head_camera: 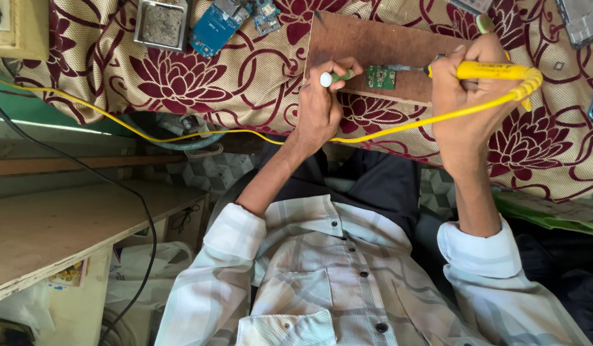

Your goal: The person solders a small green circuit board using a yellow soldering iron and a green-handled tool to hold the board steady. They repeatedly apply solder to various points on the board while seated at a cluttered workbench.

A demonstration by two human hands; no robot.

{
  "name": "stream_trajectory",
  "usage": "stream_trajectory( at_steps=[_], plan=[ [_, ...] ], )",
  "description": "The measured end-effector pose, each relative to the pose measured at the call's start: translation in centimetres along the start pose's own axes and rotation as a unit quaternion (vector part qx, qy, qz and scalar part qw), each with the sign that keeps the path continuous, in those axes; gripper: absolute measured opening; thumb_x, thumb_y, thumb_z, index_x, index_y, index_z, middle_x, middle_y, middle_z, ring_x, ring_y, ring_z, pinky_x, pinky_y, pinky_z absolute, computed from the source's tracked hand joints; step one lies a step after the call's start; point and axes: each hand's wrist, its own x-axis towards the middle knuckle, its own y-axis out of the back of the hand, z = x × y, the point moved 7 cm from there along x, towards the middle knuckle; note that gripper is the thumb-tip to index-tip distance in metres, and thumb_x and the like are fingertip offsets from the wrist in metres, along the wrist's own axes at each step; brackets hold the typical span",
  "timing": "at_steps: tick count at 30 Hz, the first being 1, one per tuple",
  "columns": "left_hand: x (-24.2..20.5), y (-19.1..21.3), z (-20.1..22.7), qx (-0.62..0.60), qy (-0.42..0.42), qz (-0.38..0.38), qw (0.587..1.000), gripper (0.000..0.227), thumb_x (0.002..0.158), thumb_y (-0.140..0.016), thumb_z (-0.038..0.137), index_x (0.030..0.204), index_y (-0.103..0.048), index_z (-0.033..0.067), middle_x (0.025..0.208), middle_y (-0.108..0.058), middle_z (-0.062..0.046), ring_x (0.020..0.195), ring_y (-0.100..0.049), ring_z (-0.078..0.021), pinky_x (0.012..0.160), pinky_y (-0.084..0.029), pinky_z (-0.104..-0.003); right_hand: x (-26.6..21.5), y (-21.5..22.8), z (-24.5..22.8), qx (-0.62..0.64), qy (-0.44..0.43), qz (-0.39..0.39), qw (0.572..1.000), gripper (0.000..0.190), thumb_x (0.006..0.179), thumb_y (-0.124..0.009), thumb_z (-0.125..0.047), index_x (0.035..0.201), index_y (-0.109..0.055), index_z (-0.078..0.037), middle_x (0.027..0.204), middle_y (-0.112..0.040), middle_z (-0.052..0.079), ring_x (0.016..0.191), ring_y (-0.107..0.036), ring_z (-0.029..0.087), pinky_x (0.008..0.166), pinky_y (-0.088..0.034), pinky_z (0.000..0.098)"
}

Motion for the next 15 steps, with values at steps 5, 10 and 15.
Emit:
stream_trajectory(
  at_steps=[5, 10, 15],
  plan=[
    [0.0, 0.1, 0.1, -0.025, 0.014, 0.0, 1.0, 0.051, 0.083, -0.037, -0.028, 0.124, -0.037, 0.0021, 0.12, -0.069, -0.02, 0.111, -0.073, -0.0316, 0.102, -0.057, -0.035, -0.5, 0.3, 0.4, 0.031, -0.005, -0.007, 0.999, 0.024, 0.1, -0.06, 0.01, 0.084, -0.044, 0.002, 0.071, -0.047, 0.005, 0.064, -0.043, 0.009, 0.06, -0.035, 0.0272],
    [0.0, 0.1, 0.0, -0.011, 0.009, -0.003, 1.0, 0.053, 0.08, -0.037, -0.028, 0.124, -0.037, 0.0029, 0.121, -0.069, -0.02, 0.11, -0.073, -0.0311, 0.1, -0.058, -0.034, -1.2, 0.7, 0.8, 0.056, 0.008, -0.01, 0.998, 0.021, 0.105, -0.058, 0.013, 0.089, -0.045, 0.005, 0.081, -0.052, 0.008, 0.072, -0.049, 0.012, 0.067, -0.044, 0.0292],
    [0.1, 0.1, 0.1, 0.006, -0.016, 0.007, 1.0, 0.053, 0.082, -0.037, -0.027, 0.125, -0.038, 0.0035, 0.123, -0.069, -0.02, 0.109, -0.074, -0.0304, 0.098, -0.06, -0.034, -3.0, 1.6, 3.2, 0.117, -0.031, 0.033, 0.992, 0.032, 0.115, -0.059, 0.01, 0.088, -0.044, 0.004, 0.078, -0.055, 0.01, 0.067, -0.061, 0.015, 0.061, -0.05, 0.0274]
  ],
)
